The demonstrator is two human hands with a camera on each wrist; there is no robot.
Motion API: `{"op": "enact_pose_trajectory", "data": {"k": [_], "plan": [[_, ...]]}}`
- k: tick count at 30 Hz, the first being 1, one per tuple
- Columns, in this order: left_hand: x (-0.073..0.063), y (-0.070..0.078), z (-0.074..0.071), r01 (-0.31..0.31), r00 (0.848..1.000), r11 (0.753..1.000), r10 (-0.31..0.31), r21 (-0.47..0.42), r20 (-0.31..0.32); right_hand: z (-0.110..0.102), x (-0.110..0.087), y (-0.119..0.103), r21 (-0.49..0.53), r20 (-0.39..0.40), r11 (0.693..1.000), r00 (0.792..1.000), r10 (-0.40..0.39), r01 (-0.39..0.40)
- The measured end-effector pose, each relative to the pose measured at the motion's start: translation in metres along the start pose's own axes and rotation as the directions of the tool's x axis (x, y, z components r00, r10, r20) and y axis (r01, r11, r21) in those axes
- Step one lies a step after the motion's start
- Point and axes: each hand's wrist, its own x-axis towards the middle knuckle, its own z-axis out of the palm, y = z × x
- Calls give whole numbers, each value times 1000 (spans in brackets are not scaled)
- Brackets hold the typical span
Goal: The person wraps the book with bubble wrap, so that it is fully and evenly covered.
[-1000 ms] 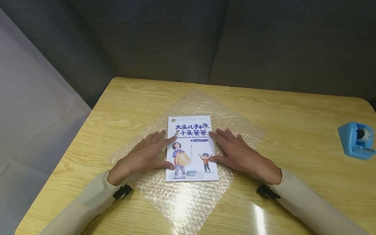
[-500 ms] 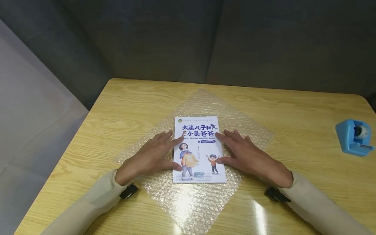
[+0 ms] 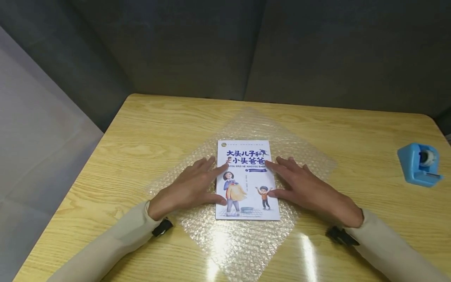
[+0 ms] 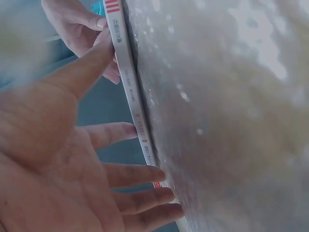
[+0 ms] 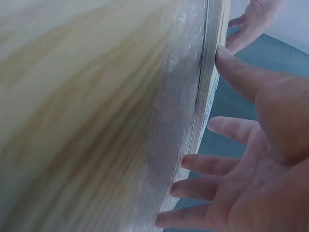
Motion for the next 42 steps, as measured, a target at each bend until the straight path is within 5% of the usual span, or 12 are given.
{"op": "enact_pose_trajectory", "data": {"k": [12, 42], "plan": [[12, 9, -1, -16, 1000, 1000, 16, 12, 23, -4, -12, 6, -13, -8, 1000, 1000, 3, -3], [12, 4, -2, -24, 999, 1000, 23, 18, 45, 0, -11, 6, -65, -46, 998, 999, -21, 18]]}}
